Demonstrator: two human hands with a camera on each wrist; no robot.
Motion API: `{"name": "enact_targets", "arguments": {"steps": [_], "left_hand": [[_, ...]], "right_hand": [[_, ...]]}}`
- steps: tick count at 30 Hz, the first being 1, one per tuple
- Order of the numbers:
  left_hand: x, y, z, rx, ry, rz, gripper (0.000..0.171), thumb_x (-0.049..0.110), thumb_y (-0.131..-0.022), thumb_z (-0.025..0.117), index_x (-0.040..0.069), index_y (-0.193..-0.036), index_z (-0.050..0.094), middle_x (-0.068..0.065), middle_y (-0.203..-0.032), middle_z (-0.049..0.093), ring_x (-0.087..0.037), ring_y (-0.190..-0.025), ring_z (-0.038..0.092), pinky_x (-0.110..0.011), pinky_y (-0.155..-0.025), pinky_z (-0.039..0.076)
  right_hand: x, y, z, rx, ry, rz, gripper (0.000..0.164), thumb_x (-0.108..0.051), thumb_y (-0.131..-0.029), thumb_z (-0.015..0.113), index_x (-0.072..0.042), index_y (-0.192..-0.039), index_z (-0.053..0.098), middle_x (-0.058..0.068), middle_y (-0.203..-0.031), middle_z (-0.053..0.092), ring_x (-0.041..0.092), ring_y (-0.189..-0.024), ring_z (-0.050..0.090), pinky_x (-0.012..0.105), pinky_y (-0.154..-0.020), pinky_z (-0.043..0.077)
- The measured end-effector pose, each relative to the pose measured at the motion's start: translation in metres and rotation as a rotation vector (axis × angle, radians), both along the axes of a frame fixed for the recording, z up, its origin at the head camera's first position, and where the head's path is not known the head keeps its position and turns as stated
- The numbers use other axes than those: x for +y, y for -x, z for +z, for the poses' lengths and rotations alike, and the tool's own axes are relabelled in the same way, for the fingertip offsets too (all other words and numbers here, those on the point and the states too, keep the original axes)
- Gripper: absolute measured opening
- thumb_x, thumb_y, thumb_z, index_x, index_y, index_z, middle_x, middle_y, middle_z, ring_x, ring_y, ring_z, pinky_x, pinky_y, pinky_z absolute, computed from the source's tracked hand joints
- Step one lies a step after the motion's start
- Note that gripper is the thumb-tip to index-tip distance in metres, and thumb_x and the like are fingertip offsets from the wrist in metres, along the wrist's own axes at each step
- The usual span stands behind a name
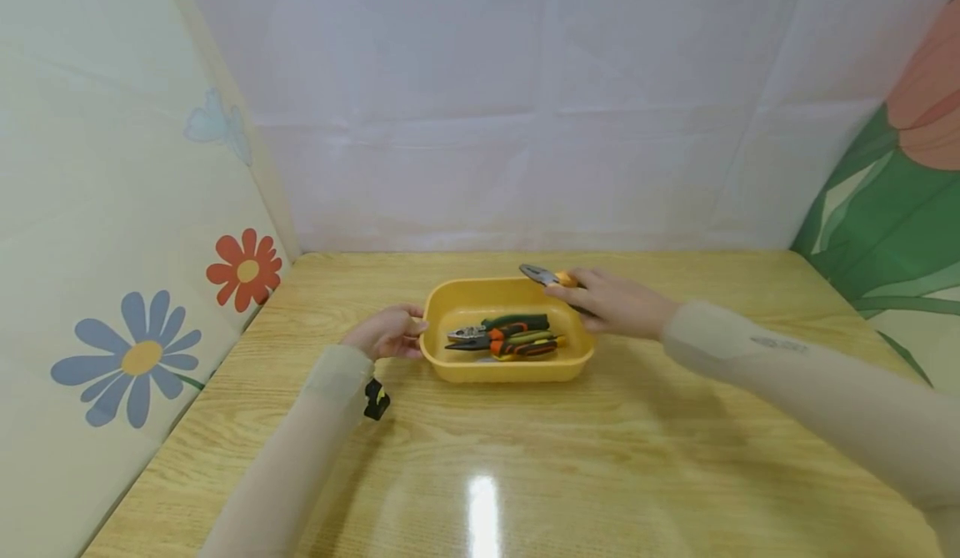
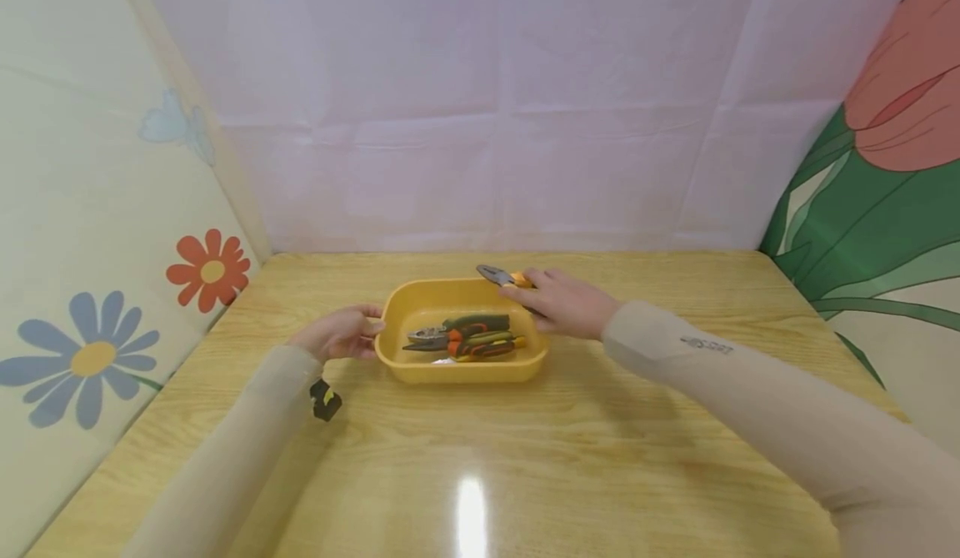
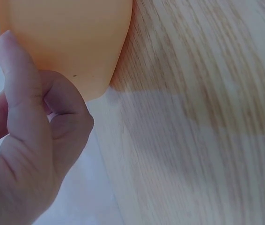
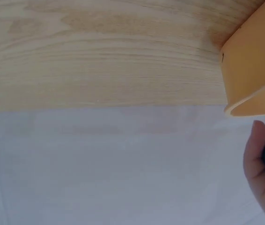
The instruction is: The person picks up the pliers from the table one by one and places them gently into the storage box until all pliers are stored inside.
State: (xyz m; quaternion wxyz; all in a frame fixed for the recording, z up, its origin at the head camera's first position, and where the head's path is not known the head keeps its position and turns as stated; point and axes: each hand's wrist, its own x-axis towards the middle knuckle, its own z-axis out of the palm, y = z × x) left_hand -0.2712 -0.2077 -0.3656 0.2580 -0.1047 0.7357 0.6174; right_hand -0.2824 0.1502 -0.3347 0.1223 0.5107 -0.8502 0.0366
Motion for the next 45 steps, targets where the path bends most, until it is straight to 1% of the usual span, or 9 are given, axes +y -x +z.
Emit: {"name": "enact_targets", "arguments": {"steps": [6,15,25,30,36,38,41,43,45], "left_hand": [[0.001,0.0,0.001,0.001,0.002,0.003,0.036,0.001,-0.102,0.042,-0.004,-0.136,0.034,-0.01,-0.084,0.049,-0.014,-0.063,0.053,-0.02,-0.053,0.052],[0.001,0.001,0.001,-0.015,0.005,0.017,0.036,0.001,-0.102,0.042,-0.003,-0.136,0.034,-0.01,-0.086,0.049,-0.014,-0.064,0.053,-0.02,-0.054,0.052],[0.002,-0.001,0.001,-0.008,-0.007,-0.003,0.034,0.0,-0.102,0.041,-0.003,-0.135,0.034,-0.011,-0.087,0.049,-0.016,-0.067,0.053,-0.021,-0.055,0.052],[0.003,-0.001,0.002,-0.006,-0.009,-0.006,0.032,0.0,-0.102,0.041,-0.003,-0.133,0.035,-0.011,-0.088,0.049,-0.016,-0.067,0.053,-0.021,-0.055,0.052],[0.004,0.001,0.004,-0.006,-0.015,0.002,0.031,-0.001,-0.101,0.042,-0.003,-0.132,0.036,-0.011,-0.09,0.047,-0.017,-0.069,0.052,-0.021,-0.056,0.053],[0.004,0.001,0.004,-0.004,-0.018,0.005,0.031,-0.001,-0.101,0.042,-0.003,-0.132,0.036,-0.011,-0.09,0.046,-0.017,-0.07,0.052,-0.021,-0.056,0.053],[0.003,0.001,0.003,0.001,-0.012,0.007,0.031,-0.001,-0.101,0.042,-0.003,-0.132,0.036,-0.011,-0.09,0.047,-0.017,-0.07,0.052,-0.021,-0.057,0.053],[0.003,0.001,0.002,0.006,-0.008,0.005,0.031,-0.001,-0.101,0.042,-0.004,-0.132,0.036,-0.011,-0.089,0.048,-0.017,-0.068,0.053,-0.021,-0.057,0.053],[0.002,0.0,0.001,0.007,-0.002,0.006,0.032,-0.001,-0.101,0.042,-0.004,-0.132,0.036,-0.011,-0.089,0.048,-0.016,-0.067,0.053,-0.021,-0.057,0.053]], "right_hand": [[-0.011,0.006,0.002,0.086,-0.055,0.072,0.055,-0.003,-0.084,0.066,-0.005,-0.138,0.053,0.023,-0.12,0.052,0.027,-0.084,0.053,0.035,-0.06,0.049],[-0.022,0.017,0.001,0.088,-0.105,0.149,0.056,-0.004,-0.084,0.063,-0.004,-0.139,0.051,0.024,-0.121,0.052,0.026,-0.084,0.053,0.03,-0.056,0.048],[-0.031,0.032,-0.004,0.073,-0.192,0.247,0.055,-0.01,-0.086,0.065,-0.006,-0.14,0.05,0.027,-0.125,0.049,0.03,-0.089,0.056,0.036,-0.065,0.054],[-0.036,0.035,-0.006,0.04,-0.189,0.259,0.058,-0.008,-0.084,0.066,-0.005,-0.14,0.049,0.028,-0.127,0.048,0.032,-0.094,0.055,0.037,-0.066,0.055],[-0.042,0.037,-0.004,0.078,-0.19,0.293,0.056,-0.006,-0.082,0.065,-0.005,-0.137,0.052,0.027,-0.123,0.05,0.032,-0.093,0.055,0.036,-0.064,0.055],[-0.044,0.038,-0.004,0.071,-0.211,0.285,0.056,-0.005,-0.083,0.063,-0.006,-0.137,0.051,0.026,-0.124,0.049,0.032,-0.094,0.054,0.036,-0.064,0.054],[-0.049,0.039,-0.003,0.02,-0.254,0.251,0.057,-0.004,-0.084,0.062,-0.008,-0.139,0.05,0.025,-0.128,0.048,0.032,-0.097,0.054,0.034,-0.061,0.054],[-0.053,0.039,-0.003,-0.039,-0.282,0.223,0.058,-0.003,-0.085,0.061,-0.01,-0.141,0.049,0.025,-0.131,0.046,0.033,-0.1,0.054,0.033,-0.058,0.053],[-0.057,0.038,-0.004,-0.11,-0.311,0.191,0.058,-0.002,-0.087,0.059,-0.012,-0.143,0.047,0.025,-0.135,0.043,0.037,-0.106,0.053,0.036,-0.062,0.055]]}}
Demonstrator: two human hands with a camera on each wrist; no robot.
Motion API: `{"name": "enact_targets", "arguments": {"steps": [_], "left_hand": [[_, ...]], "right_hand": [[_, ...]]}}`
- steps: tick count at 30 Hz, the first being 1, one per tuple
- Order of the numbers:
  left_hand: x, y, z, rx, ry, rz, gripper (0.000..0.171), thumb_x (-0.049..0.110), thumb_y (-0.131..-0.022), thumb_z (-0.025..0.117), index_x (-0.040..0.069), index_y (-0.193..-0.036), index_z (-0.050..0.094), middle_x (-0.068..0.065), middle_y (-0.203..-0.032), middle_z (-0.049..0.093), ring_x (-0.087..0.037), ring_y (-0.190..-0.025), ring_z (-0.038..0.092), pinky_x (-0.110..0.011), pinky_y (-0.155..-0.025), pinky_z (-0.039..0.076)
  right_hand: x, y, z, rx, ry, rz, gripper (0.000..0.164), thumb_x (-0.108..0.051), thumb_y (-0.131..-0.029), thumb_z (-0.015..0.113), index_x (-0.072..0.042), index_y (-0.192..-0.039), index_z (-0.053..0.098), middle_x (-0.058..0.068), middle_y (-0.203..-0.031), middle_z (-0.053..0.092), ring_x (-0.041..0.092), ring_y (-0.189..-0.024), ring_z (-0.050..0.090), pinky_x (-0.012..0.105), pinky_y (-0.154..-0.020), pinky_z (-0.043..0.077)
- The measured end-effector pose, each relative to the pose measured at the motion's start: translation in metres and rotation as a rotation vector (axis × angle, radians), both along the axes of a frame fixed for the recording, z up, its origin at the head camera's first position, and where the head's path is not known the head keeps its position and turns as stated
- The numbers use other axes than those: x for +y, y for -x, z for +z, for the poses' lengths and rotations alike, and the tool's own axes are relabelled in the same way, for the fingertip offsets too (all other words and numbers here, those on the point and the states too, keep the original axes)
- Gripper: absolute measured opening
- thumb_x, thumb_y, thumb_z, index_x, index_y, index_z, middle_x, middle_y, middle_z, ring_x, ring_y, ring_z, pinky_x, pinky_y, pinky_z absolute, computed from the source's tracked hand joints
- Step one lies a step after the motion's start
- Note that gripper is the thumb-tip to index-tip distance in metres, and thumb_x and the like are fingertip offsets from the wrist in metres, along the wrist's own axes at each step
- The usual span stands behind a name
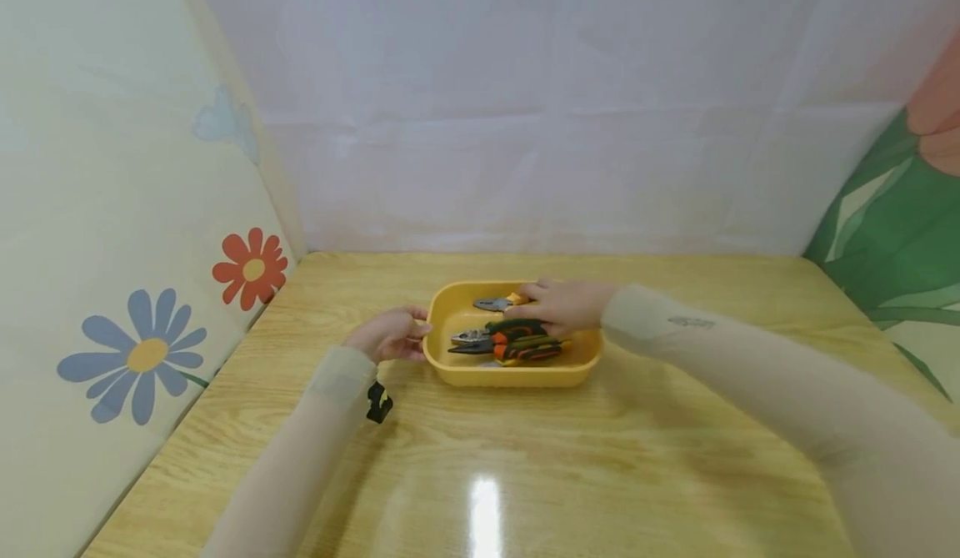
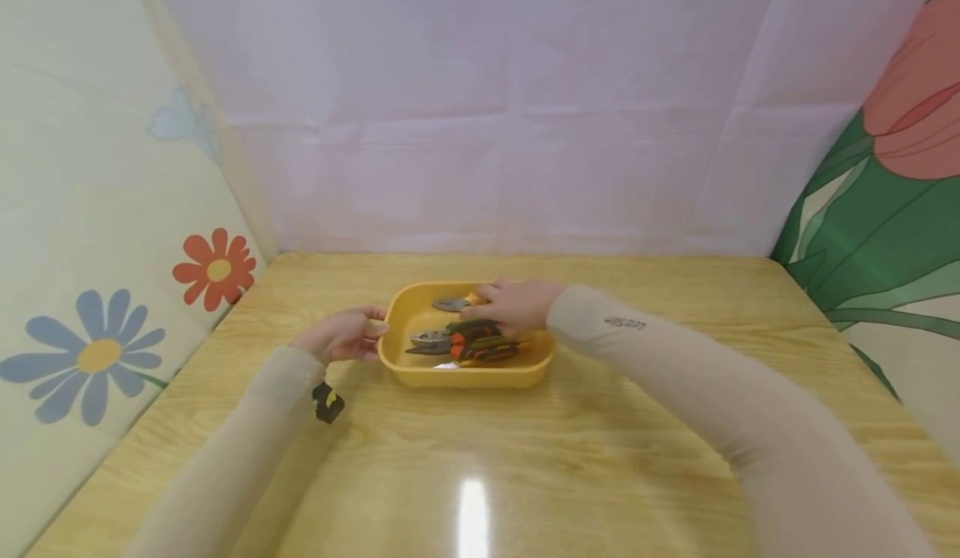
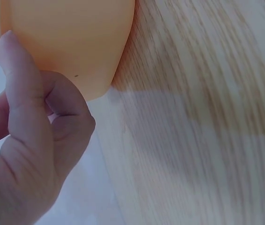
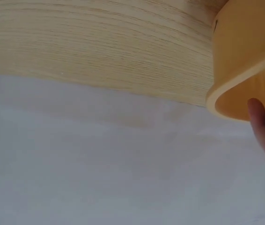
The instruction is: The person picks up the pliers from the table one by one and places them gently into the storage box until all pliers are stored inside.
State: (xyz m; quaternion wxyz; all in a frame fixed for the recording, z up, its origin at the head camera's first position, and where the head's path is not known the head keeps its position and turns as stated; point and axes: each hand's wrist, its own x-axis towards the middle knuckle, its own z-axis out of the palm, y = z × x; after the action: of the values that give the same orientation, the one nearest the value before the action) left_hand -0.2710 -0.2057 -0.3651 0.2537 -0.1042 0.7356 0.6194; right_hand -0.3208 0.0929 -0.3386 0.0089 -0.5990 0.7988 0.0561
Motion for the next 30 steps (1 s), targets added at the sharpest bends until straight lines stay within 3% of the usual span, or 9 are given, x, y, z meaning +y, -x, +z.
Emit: {"name": "enact_targets", "arguments": {"steps": [6,12,16,22,30], "left_hand": [[-0.001,-0.001,-0.002,0.008,0.001,-0.006,0.033,-0.001,-0.101,0.041,-0.004,-0.133,0.035,-0.011,-0.089,0.047,-0.017,-0.068,0.052,-0.02,-0.057,0.053],[0.0,-0.001,0.0,0.005,0.007,0.0,0.033,-0.001,-0.101,0.042,-0.003,-0.133,0.035,-0.011,-0.088,0.049,-0.016,-0.068,0.053,-0.021,-0.056,0.053],[0.0,-0.002,-0.001,0.007,0.004,0.005,0.035,0.0,-0.101,0.042,-0.004,-0.135,0.034,-0.011,-0.088,0.048,-0.015,-0.067,0.052,-0.02,-0.056,0.053],[0.0,-0.004,-0.002,0.034,0.025,0.019,0.035,0.0,-0.101,0.043,-0.006,-0.134,0.035,-0.009,-0.089,0.05,-0.014,-0.068,0.054,-0.02,-0.056,0.054],[0.003,-0.005,-0.001,0.064,0.078,0.042,0.034,0.002,-0.101,0.045,-0.008,-0.133,0.039,-0.008,-0.088,0.052,-0.014,-0.07,0.055,-0.022,-0.057,0.054]], "right_hand": [[-0.009,0.002,-0.006,-0.111,-0.058,-0.064,0.059,0.002,-0.09,0.058,-0.014,-0.145,0.043,0.026,-0.144,0.035,0.045,-0.123,0.044,0.048,-0.087,0.053],[-0.016,0.013,-0.021,-0.097,-0.057,-0.017,0.056,-0.002,-0.091,0.062,-0.018,-0.143,0.047,0.022,-0.137,0.041,0.038,-0.114,0.049,0.043,-0.077,0.054],[-0.018,0.019,-0.029,-0.072,-0.034,0.012,0.053,-0.003,-0.09,0.063,-0.019,-0.14,0.053,0.022,-0.132,0.046,0.038,-0.108,0.053,0.047,-0.081,0.053],[-0.024,0.011,-0.025,-0.126,-0.079,-0.099,0.052,-0.001,-0.093,0.056,-0.021,-0.141,0.053,0.024,-0.139,0.044,0.042,-0.121,0.048,0.054,-0.093,0.048],[-0.029,0.005,-0.023,-0.179,-0.12,-0.219,0.057,0.004,-0.095,0.049,-0.024,-0.144,0.049,0.022,-0.147,0.038,0.042,-0.13,0.041,0.055,-0.098,0.045]]}}
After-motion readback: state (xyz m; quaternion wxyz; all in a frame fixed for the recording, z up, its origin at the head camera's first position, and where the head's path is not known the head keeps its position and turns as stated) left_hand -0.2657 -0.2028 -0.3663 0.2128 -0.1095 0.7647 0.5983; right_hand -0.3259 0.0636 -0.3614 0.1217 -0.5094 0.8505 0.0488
